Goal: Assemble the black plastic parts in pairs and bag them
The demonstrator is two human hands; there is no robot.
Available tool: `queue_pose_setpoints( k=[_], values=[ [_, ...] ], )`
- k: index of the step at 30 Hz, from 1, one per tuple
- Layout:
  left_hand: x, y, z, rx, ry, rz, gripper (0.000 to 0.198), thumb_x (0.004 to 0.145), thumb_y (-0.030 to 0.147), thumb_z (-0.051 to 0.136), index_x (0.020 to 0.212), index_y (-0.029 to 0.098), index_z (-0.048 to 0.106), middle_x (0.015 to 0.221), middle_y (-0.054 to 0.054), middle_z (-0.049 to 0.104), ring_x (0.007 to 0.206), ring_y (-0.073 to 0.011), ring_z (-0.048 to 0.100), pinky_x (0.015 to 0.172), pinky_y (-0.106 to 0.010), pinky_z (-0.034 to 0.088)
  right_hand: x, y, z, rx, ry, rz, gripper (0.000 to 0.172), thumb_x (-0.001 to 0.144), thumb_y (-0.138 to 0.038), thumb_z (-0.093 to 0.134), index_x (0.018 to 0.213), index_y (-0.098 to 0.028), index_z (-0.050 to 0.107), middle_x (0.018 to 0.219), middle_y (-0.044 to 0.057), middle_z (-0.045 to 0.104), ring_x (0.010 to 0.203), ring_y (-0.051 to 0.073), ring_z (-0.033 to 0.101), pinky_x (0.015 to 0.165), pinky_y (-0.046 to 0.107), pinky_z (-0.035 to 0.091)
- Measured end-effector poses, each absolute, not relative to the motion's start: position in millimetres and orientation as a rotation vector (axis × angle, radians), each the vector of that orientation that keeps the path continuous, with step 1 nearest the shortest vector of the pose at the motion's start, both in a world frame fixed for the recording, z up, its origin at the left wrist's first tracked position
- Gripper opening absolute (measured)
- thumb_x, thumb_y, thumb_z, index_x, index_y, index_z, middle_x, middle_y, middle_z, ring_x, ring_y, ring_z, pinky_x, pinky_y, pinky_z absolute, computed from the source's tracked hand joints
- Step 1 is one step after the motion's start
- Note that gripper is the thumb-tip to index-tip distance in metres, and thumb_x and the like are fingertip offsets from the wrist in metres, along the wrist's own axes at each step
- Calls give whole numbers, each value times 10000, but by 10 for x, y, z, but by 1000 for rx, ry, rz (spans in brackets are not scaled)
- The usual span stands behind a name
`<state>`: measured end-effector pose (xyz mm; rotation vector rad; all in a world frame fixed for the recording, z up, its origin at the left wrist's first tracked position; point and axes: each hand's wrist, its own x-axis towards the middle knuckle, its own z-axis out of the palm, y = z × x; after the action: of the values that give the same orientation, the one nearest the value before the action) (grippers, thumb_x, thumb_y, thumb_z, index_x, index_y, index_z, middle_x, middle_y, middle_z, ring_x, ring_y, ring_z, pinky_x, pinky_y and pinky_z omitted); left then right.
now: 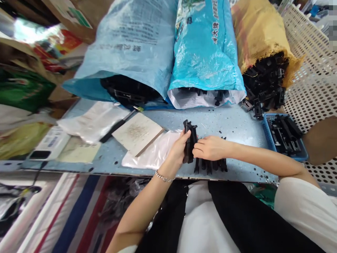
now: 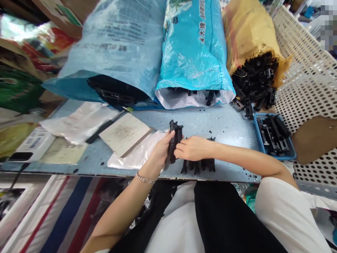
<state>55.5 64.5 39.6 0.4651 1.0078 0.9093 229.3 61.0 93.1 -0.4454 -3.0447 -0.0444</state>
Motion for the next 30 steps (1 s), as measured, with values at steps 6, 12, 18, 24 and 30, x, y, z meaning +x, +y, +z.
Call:
queue_pose_setpoints(
  k=[6, 12, 18, 24, 30],
  values=[
    [624, 760, 534, 586, 1043, 991, 411, 892, 492, 647, 1149, 172, 632, 954, -64, 740, 967, -230, 736, 846, -346, 621, 2324, 678, 1098, -791, -2970, 255, 427, 1078, -477, 365, 918, -193, 640, 816, 62, 654, 766, 188, 595, 641, 310, 369],
    [694, 700, 649, 938, 1248, 1386, 573, 940, 406, 632, 1463, 307, 422, 1507, -18, 528, 1421, -207, 482, 1200, -389, 387, 2279, 700, 1044, -1424, -2673, 976, 362, 1069, -437, 424, 912, -190, 637, 722, 13, 673, 635, 147, 602, 620, 263, 369],
    [610, 628, 572, 1109, 1365, 1381, 579, 986, 510, 524, 1499, 286, 373, 1564, -71, 453, 1456, -238, 425, 1230, -420, 322, 2256, 579, 939, -1325, -2643, 1005, 333, 1044, -418, 479, 868, -181, 634, 715, 17, 674, 633, 146, 599, 622, 262, 370],
    [445, 519, -33, 1242, 1517, 1220, 556, 974, 462, 523, 1450, 193, 422, 1488, -157, 493, 1426, -281, 440, 1238, -474, 279, 2394, 1272, 576, -1583, -2136, 1205, 326, 1046, -385, 421, 877, -184, 613, 783, 18, 667, 710, 145, 607, 714, 255, 440],
    [781, 183, -645, 1363, 1531, 1034, 581, 950, 387, 494, 1479, 155, 427, 1531, -210, 429, 1496, -350, 325, 1256, -583, 203, 2822, 2422, 517, -2058, -1258, 483, 293, 925, -262, 590, 1158, -91, 544, 1317, 252, 538, 1306, 326, 444, 1010, 375, 389]
  ],
)
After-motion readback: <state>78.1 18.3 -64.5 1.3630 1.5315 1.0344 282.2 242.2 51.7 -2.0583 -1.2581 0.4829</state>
